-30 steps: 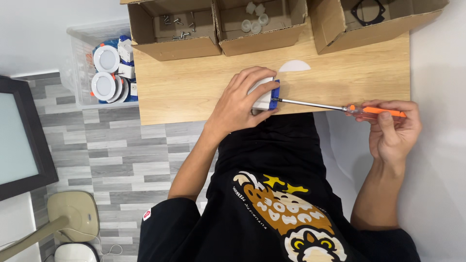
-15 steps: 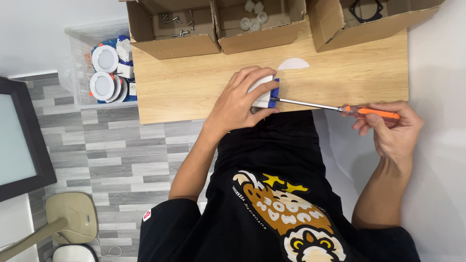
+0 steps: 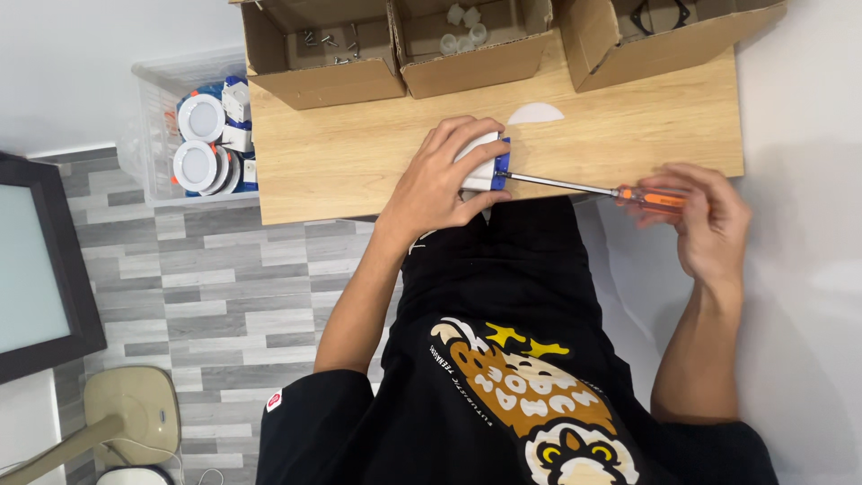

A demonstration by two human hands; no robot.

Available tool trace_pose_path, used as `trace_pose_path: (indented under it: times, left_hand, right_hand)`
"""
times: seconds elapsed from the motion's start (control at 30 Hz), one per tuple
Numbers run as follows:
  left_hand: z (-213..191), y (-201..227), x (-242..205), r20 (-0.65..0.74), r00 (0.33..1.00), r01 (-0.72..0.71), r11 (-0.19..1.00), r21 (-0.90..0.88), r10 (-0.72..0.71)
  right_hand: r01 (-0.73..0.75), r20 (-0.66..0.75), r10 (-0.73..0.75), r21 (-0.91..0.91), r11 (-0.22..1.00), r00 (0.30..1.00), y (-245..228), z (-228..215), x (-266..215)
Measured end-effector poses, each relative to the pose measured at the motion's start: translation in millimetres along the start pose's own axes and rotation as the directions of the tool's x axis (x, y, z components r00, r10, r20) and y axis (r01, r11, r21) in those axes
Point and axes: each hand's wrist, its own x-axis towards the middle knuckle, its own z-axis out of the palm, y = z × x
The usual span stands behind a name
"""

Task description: The person assembles a small electrical component by inserting a screw into a white plastic housing and tightening it with a screwdriver. They then handle a blue plastic part, using the screwdriver to pry it open, and finally manipulate a white plastic box.

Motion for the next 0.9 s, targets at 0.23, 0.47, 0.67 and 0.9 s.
trace_pose_path:
  times: [0.23, 0.47, 0.67, 0.9]
  left_hand:
    - [0, 5, -2, 0.008, 1.000, 0.018, 1.000, 0.006, -0.018]
    - [0, 4, 0, -0.008, 1.000, 0.016, 1.000, 0.012, -0.016]
    - [0, 4, 0, -0.013, 1.000, 0.011, 1.000, 0.027, -0.011]
    - [3, -1, 0, -0.016, 1.000, -0.007, 0.999, 0.047, 0.008]
  right_hand:
    - [0.076, -0.144, -0.068, 0.054, 0.996, 0.987, 39, -8, -3]
    - [0.169, -0.115, -0.156, 0.118, 0.978, 0.981, 37, -11, -1]
    - [0.177, -0.034, -0.177, -0.012, 0.984, 0.984, 3, 6, 1]
    - [0.083, -0.131, -0.088, -0.043, 0.996, 0.987, 21, -5, -3]
